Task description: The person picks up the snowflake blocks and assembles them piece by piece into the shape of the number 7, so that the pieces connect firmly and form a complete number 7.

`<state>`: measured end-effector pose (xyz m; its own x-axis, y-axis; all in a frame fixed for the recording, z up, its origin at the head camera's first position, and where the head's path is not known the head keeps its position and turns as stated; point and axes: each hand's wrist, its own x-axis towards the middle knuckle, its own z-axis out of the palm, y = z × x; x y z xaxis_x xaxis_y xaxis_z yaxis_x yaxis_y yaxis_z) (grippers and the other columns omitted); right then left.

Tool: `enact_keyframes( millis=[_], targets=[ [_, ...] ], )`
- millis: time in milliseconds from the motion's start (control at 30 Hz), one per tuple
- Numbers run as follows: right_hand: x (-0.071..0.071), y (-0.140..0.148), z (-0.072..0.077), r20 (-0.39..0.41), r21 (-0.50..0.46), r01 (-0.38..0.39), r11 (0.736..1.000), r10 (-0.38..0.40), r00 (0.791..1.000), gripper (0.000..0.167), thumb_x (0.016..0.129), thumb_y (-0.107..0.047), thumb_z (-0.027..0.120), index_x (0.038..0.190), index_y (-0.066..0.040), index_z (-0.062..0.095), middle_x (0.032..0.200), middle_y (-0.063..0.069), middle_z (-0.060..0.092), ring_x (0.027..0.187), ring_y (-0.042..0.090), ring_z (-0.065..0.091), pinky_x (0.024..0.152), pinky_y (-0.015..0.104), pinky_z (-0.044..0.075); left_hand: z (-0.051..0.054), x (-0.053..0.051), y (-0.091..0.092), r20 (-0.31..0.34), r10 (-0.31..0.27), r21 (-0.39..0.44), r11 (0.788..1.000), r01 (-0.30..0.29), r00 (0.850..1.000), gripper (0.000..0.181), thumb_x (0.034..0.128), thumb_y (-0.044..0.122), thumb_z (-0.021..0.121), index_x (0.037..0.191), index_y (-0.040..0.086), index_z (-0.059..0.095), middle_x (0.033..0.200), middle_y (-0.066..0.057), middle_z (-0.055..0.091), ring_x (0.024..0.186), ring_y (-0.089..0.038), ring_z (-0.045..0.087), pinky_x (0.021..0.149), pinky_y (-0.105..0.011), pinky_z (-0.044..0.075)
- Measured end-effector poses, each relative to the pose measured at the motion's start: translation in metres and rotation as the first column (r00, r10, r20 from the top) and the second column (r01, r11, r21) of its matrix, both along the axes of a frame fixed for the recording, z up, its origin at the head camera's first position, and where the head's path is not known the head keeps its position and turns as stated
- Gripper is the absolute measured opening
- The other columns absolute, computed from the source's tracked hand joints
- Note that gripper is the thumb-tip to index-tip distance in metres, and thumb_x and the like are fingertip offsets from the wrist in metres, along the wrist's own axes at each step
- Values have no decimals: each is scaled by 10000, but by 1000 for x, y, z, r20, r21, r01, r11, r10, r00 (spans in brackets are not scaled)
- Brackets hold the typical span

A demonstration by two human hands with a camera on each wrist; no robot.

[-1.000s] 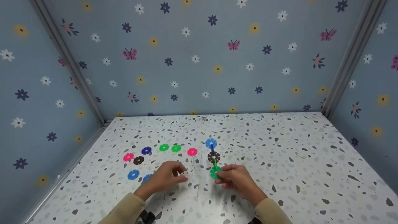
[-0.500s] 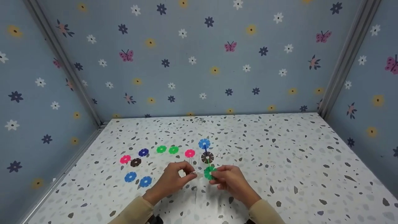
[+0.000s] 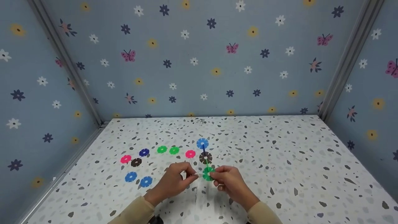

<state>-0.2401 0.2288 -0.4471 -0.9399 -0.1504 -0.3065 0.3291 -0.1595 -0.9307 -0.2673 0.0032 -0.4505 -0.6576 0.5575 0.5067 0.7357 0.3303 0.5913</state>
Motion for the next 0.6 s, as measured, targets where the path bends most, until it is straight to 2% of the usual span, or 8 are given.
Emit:
enact_keyframes(
  millis=[167,400,500,600],
  targets=[
    [3,-5,1,1,-12,6,1000,-6,1000,50,933,-29,626,928,-57,585,769,28,584,617,91,479,523,199,369,0,2,2,-17,-12,27,1000,13,1000,91,885,57,729,842,118,678,737,82,626,660,27,532,603,-152,474],
    [4,-11,3,-8,-19,12,1000,-12,1000,51,944,-3,586,923,-40,559,763,18,545,592,94,407,514,212,326,-3,2,6,-55,-26,118,993,32,998,150,849,-12,745,782,86,653,694,32,619,615,16,506,575,-129,453],
    [2,-8,4,-3,-12,5,1000,-5,1000,47,953,-10,577,941,-50,556,770,23,534,611,103,418,527,217,335,-5,-1,9,-75,-23,118,993,32,997,147,849,-1,747,781,92,655,699,40,625,620,30,507,577,-128,456],
    [-1,-5,3,3,33,0,999,0,1000,59,944,-22,603,950,-59,557,780,37,543,631,114,442,538,224,353,-6,-3,9,-63,-37,83,996,42,997,114,861,33,747,803,98,673,730,54,646,649,43,526,594,-143,473]
  ],
)
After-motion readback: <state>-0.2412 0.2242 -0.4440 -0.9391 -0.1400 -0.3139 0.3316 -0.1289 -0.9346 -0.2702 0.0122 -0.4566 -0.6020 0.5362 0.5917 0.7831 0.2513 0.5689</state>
